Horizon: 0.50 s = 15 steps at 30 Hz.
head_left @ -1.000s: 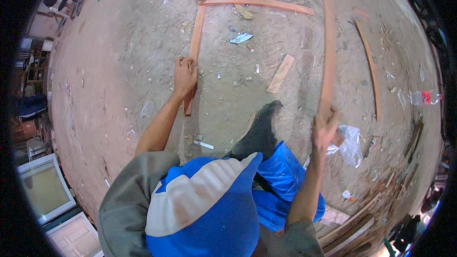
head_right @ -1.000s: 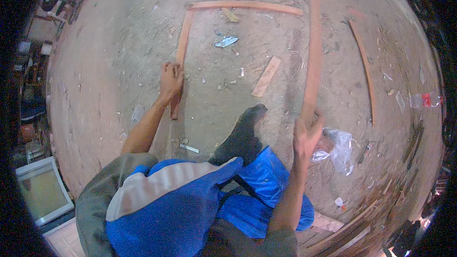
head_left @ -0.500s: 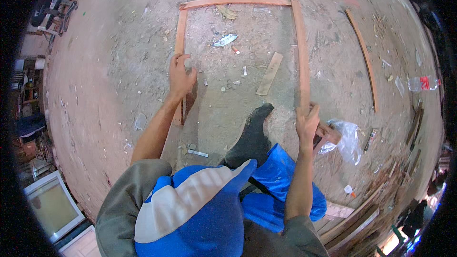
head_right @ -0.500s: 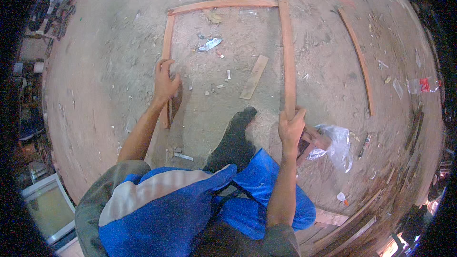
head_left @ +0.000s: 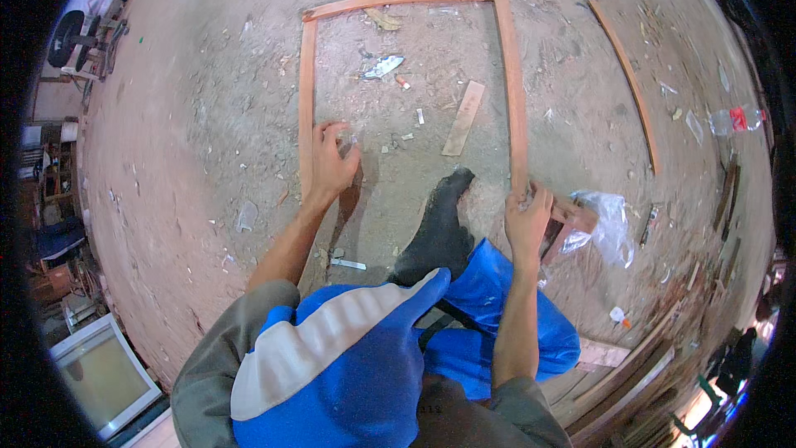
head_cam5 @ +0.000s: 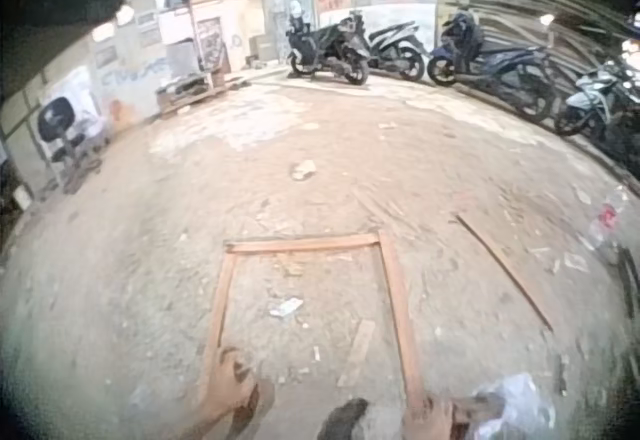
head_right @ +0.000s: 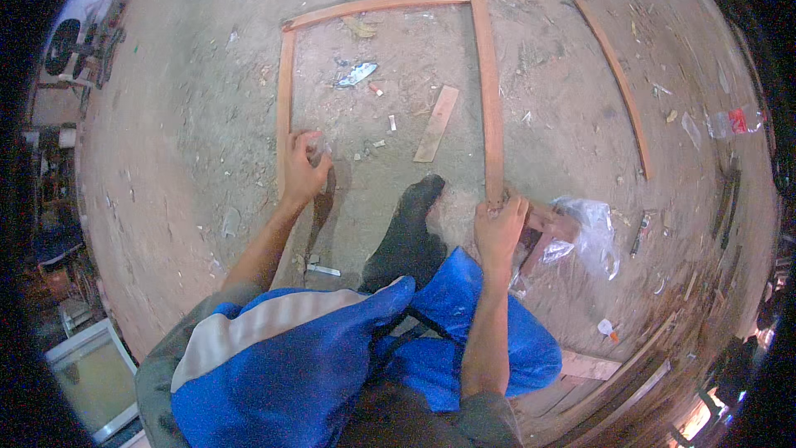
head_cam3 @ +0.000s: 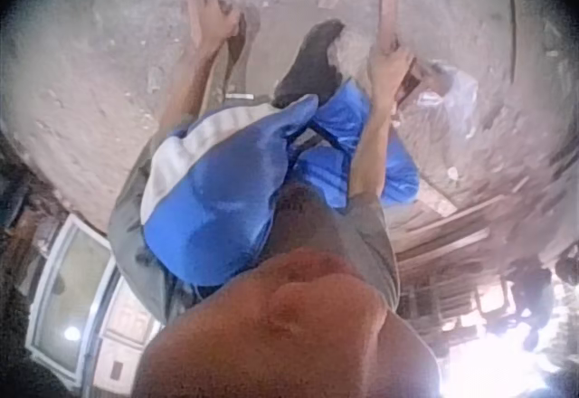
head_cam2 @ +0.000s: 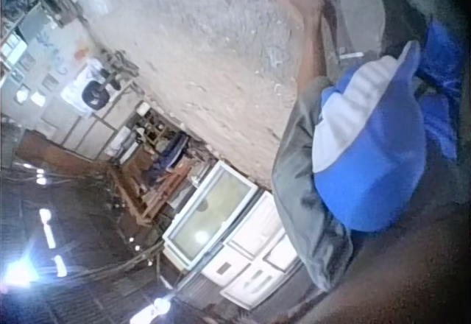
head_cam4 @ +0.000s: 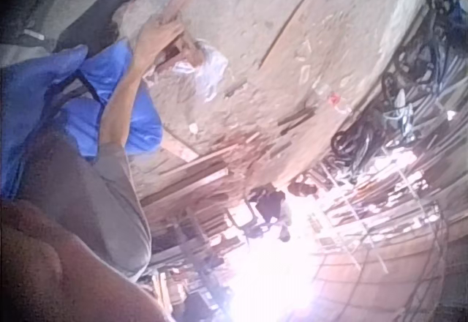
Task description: The person assembles a rectangular wooden frame by fitting wooden pieces together and hammering nails into the joints.
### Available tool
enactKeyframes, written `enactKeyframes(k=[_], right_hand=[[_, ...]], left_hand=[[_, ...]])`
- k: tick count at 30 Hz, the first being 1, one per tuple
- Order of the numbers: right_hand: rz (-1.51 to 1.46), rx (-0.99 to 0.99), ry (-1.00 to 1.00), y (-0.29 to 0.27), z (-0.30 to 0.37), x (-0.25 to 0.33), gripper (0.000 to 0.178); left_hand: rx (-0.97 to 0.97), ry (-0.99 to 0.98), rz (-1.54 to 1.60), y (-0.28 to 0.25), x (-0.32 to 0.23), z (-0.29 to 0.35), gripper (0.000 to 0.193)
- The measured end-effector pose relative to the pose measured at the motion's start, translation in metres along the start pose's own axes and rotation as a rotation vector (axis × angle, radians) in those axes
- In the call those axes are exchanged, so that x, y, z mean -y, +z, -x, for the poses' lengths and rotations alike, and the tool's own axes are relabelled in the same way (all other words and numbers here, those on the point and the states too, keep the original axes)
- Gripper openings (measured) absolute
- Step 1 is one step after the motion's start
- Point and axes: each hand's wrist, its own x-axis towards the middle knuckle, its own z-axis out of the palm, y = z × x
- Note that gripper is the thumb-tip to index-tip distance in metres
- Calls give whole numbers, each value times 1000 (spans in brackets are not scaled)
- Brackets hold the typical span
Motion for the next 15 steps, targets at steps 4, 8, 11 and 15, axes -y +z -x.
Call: enactKeyframes(k=[4,8,11,15], right_hand=[[-26,-109,-83,-26,27,-4,37],[-84,-170,6,-61,60,-6,33],[27,-212,119,-87,87,-35,29],[146,-125,370,-98,118,-75,25]], left_hand=[[46,20,50,12,-12,11,43],[27,63,-9,0,-25,11,35],[57,188,-72,2,-37,5,20],[112,236,10,25,-70,-3,20]])
